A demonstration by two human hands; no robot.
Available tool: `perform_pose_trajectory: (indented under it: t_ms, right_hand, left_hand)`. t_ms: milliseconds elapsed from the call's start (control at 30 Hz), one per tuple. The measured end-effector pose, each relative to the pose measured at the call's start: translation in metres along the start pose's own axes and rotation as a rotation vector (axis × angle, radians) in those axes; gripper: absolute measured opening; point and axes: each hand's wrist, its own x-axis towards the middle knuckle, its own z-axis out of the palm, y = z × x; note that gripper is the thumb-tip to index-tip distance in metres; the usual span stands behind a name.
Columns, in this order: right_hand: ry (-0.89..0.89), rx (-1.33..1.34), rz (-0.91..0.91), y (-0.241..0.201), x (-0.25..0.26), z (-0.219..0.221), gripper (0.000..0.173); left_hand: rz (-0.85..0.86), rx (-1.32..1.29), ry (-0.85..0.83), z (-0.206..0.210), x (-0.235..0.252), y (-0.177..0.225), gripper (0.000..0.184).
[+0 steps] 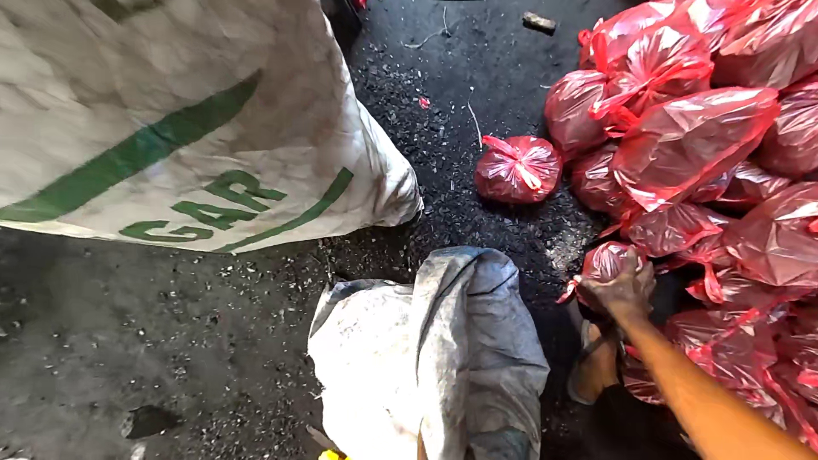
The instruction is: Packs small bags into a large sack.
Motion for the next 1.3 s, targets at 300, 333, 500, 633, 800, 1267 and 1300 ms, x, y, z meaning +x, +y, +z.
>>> perform_pose_trajectory:
  t_ms: [300, 333, 500, 633, 800, 1267, 1300]
  right_hand:
    - [-0.055, 0.112, -0.124, 0.027, 0.035, -0.035, 0.088]
    - [-0.044, 0.180, -0.158, 0.031, 0.033, -0.040, 0.084]
    - [-0.058, 0.545, -0.282, 0.024, -0.027, -0.052, 0.083]
    - [-0.241, 0.818, -0.233, -0.011, -0.125, -0.058, 0.093]
    - [-0.593, 0.891, -0.452, -0.079, -0.243, -0.029, 0.099]
    - [-0.199, 0.427, -0.837, -0.157, -0.397, 0.040, 0.037]
    - [-0.202, 0.340, -0.675, -0.148, -0.384, 0.039, 0.060]
  left_hand:
    - [-0.008, 0.059, 0.021, 0.029, 0.017, 0.003, 0.066]
    - [-0.015, 0.067, 0.005, 0.026, 0.020, 0.005, 0.065]
    - [-0.139, -0.010, -0.012, 0.012, 0.034, 0.028, 0.068]
    - [-0.242, -0.162, 0.030, -0.029, 0.050, 0.062, 0.063]
    - [-0.165, -0.181, 0.054, -0.129, 0.073, 0.088, 0.044]
    - [-0.274, -0.443, 0.117, -0.231, 0.045, 0.093, 0.030]
    - [-0.283, -0.458, 0.115, -0.233, 0.043, 0.095, 0.028]
